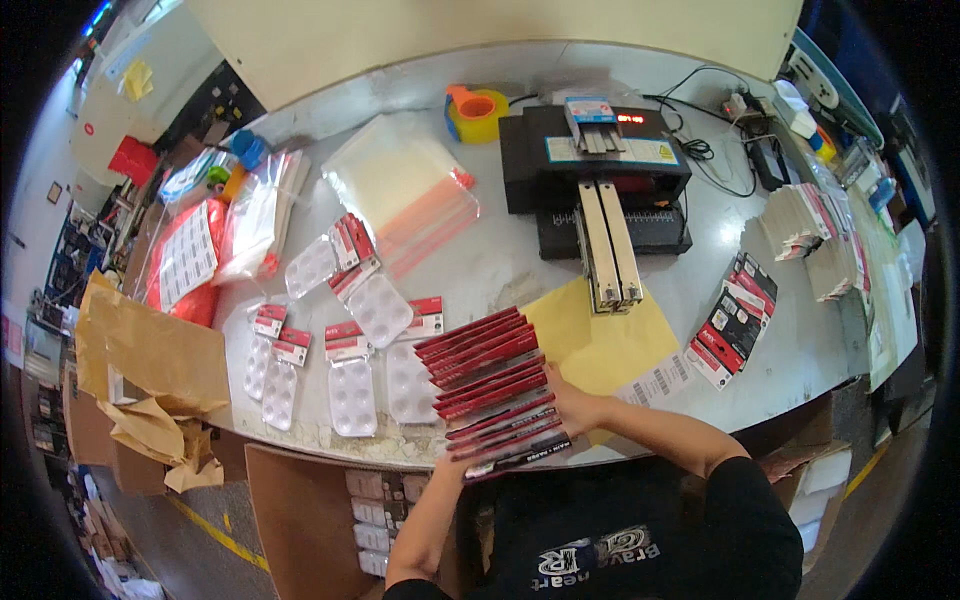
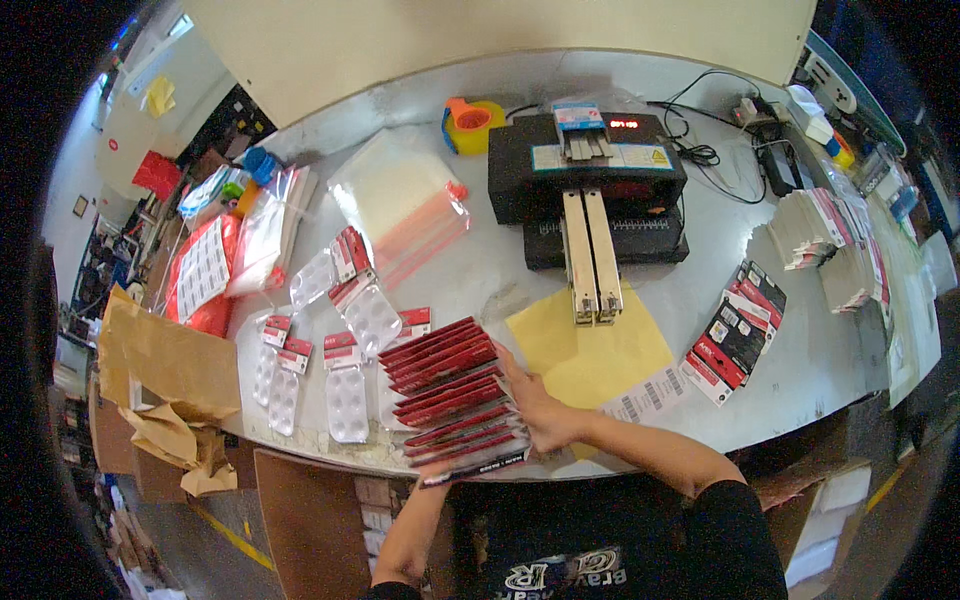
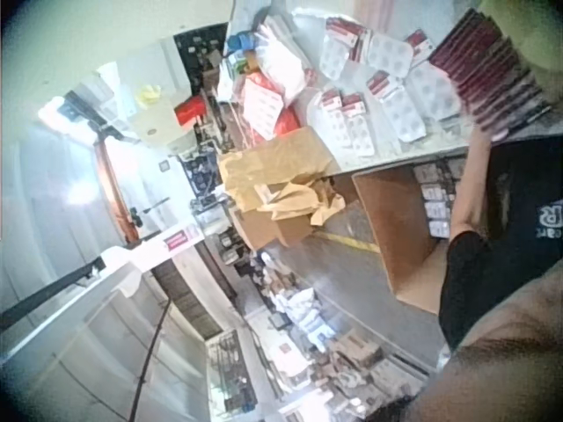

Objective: The person repeatedly picks plastic mixing palettes and red header cards, inserts the palettes into clear plastic bags, and seals them using a heat-sealing machine. The sealed packages are stacked on the table and placed into a cardboard box.

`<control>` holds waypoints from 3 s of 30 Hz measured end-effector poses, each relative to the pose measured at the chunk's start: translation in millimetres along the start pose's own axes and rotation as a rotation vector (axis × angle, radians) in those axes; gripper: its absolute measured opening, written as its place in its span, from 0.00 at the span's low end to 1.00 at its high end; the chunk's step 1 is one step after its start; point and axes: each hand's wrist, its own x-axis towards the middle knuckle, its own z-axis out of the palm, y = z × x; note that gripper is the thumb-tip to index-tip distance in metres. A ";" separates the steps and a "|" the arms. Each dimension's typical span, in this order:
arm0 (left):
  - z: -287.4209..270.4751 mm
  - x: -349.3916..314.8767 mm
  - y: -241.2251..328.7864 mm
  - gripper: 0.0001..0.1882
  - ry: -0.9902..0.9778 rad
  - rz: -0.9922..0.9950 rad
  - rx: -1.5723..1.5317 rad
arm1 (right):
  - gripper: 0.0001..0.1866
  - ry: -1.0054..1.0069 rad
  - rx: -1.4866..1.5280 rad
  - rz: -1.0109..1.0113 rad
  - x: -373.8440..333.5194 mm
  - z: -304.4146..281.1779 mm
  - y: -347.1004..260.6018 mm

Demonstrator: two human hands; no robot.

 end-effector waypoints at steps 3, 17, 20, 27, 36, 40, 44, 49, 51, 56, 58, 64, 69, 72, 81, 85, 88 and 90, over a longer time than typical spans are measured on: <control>2.4 -6.1 -5.1 0.41 0.010 -0.030 -0.022 | 0.75 0.067 0.128 -0.056 -1.5 4.3 5.7; -1.0 -37.7 -18.8 0.41 0.043 -0.012 0.455 | 0.78 0.096 0.017 -0.024 -4.5 14.0 -8.4; 10.6 -39.4 -14.7 0.42 -0.124 0.130 -0.632 | 0.74 0.212 -0.035 -0.085 -6.5 9.3 -37.4; 64.8 -85.6 14.3 0.48 0.276 0.293 -0.632 | 0.40 0.348 0.256 -0.125 -61.8 -6.6 -111.6; 117.4 -103.2 4.1 0.50 0.334 0.381 -0.698 | 0.13 0.592 0.163 0.049 -81.3 12.7 -153.7; 119.7 -107.2 7.0 0.51 0.325 0.378 -0.689 | 0.15 0.626 0.172 0.075 -84.5 12.9 -159.6; 121.1 -108.7 10.2 0.51 0.315 0.370 -0.676 | 0.18 0.630 0.191 0.165 -85.7 13.5 -164.2; 122.4 -106.2 10.4 0.52 0.310 0.361 -0.675 | 0.19 0.700 0.013 0.053 -87.8 16.9 -167.5; 121.6 -105.2 11.2 0.53 0.312 0.359 -0.678 | 0.21 0.659 -0.069 -0.016 -89.5 17.5 -167.0; 117.9 -103.1 15.7 0.53 0.317 0.363 -0.676 | 0.20 0.493 -0.179 -0.062 -90.0 14.7 -162.6; 116.9 -102.8 17.0 0.54 0.321 0.362 -0.676 | 0.18 0.468 -0.220 -0.105 -88.8 11.7 -161.3; 114.7 -101.6 17.3 0.55 0.331 0.355 -0.666 | 0.13 0.395 -0.146 -0.102 -88.5 1.9 -163.7; 111.9 -101.4 19.5 0.56 0.334 0.357 -0.655 | 0.16 0.449 -0.100 -0.035 -89.9 1.7 -166.5; 112.1 -101.8 21.2 0.56 0.334 0.353 -0.645 | 0.15 0.488 -0.055 0.020 -89.0 4.6 -166.3; 115.7 -101.3 24.3 0.58 0.329 0.330 -0.632 | 0.15 0.403 -0.154 -0.148 -87.8 4.9 -157.3; 116.1 -101.6 24.6 0.59 0.325 0.318 -0.624 | 0.14 0.361 -0.134 -0.180 -85.1 3.9 -154.5; 115.5 -99.8 24.3 0.59 0.314 0.303 -0.616 | 0.13 0.371 -0.068 -0.142 -85.9 3.2 -155.9; 115.1 -98.3 24.5 0.60 0.303 0.289 -0.606 | 0.12 0.387 -0.043 -0.106 -87.4 3.0 -157.1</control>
